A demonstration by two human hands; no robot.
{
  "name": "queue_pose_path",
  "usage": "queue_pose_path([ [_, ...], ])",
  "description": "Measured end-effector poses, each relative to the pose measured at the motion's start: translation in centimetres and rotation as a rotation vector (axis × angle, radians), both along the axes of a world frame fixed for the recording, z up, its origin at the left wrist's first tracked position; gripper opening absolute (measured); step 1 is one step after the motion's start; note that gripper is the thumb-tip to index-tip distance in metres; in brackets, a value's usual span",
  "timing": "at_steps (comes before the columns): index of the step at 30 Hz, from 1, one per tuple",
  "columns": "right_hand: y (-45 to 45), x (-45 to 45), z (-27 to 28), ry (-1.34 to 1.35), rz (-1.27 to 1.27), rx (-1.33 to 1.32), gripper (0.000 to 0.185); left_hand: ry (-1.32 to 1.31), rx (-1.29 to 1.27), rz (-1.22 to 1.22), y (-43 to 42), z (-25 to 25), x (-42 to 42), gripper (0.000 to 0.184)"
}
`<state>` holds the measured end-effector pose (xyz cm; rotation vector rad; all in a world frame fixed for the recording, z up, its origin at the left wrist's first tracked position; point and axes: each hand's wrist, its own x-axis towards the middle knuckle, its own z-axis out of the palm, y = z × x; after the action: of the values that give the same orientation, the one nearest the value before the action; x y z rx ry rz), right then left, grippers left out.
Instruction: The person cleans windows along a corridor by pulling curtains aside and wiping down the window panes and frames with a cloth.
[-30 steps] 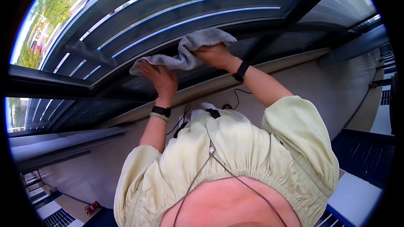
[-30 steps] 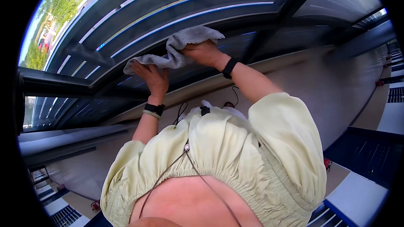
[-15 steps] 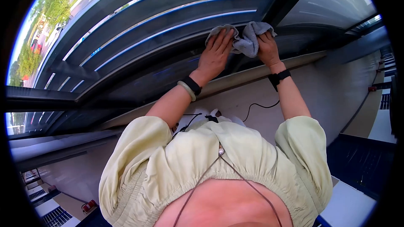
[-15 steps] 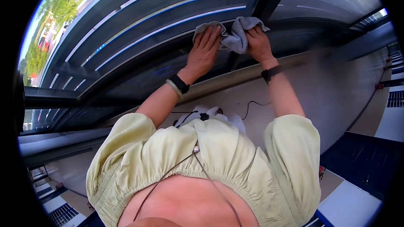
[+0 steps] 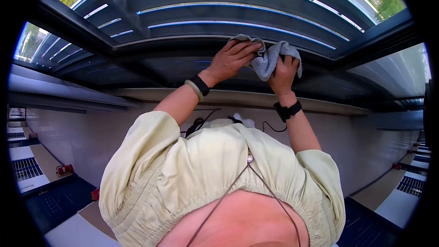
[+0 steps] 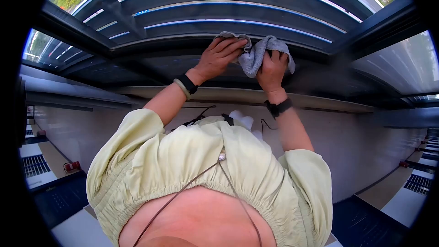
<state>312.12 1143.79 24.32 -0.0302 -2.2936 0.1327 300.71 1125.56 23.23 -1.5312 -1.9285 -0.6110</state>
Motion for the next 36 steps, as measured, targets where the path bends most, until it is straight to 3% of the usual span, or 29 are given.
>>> queue_pose_path([
  [7, -15.1, -7.2, -0.4, -0.095, 0.164, 0.036, 0.029, 0.072, 0.082, 0.351, -19.8, -0.9, -5.9, 0.025],
  [10, -20.7, -10.0, -0.4, -0.175, 0.275, 0.06, 0.035, 0.026, 0.136, 0.519, -26.9, -1.5, -7.8, 0.025],
  [13, -25.6, -12.4, -0.3, -0.173, 0.412, 0.065, 0.037, 0.001, 0.225, 0.681, -32.0, -2.8, -9.8, 0.027],
  [16, -28.2, -14.0, -2.0, -0.206, 0.526, 0.026, 0.037, -0.036, 0.158, 0.685, -32.9, -4.0, -10.2, 0.036],
  [19, -27.0, -13.7, -4.6, -0.191, 0.581, -0.003, 0.033, -0.126, 0.293, 0.682, -30.0, -5.2, -8.2, 0.042],
  [20, -25.7, -13.6, -5.9, -0.172, 0.592, -0.011, 0.033, -0.162, 0.261, 0.659, -29.3, -6.4, -7.9, 0.057],
  [24, -18.7, -10.2, -6.5, -0.199, 0.51, 0.001, 0.027, -0.181, 0.148, 0.489, -22.9, -9.2, -5.2, 0.069],
  [33, 0.5, 0.9, -4.9, -0.097, 0.208, 0.032, 0.025, -0.256, -0.022, 0.253, -2.7, -6.7, 2.7, 0.062],
  [36, 6.6, 4.5, -4.3, -0.06, 0.012, -0.065, 0.026, -0.29, -0.086, 0.128, 4.2, -5.6, 5.0, 0.071],
])
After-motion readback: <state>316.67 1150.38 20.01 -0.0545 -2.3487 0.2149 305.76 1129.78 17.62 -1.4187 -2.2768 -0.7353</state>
